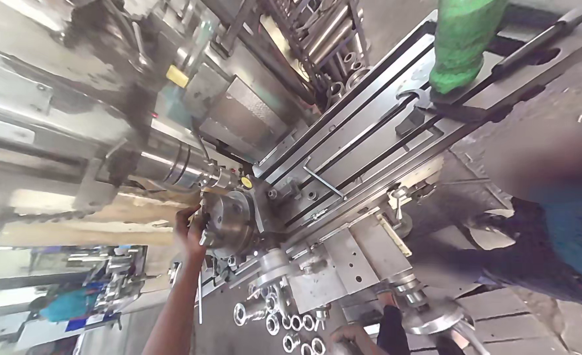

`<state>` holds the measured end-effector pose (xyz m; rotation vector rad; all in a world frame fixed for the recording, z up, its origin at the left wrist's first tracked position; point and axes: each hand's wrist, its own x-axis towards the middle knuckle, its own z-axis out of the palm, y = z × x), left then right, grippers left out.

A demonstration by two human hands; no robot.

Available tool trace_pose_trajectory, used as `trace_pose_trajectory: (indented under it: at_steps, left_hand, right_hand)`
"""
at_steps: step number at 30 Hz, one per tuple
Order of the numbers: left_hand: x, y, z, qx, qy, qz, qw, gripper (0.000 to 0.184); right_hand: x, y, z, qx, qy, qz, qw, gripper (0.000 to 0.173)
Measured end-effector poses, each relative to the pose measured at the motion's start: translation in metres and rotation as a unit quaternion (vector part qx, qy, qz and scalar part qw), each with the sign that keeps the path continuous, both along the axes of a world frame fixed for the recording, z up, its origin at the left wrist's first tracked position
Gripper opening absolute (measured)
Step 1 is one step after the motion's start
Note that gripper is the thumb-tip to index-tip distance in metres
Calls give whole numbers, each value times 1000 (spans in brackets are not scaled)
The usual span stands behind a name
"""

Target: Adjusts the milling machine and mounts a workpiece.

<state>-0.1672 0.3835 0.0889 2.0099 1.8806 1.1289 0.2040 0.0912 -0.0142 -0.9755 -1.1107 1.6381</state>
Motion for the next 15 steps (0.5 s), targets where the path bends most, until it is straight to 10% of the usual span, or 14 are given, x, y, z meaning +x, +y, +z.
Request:
trace_pose_trajectory:
  at_steps: [15]
  left_hand:
    - [-1, 8, 3, -15, 4, 9, 1000, 36]
  right_hand:
    - [-39, 48, 16, -80, 238, -253, 934, 53]
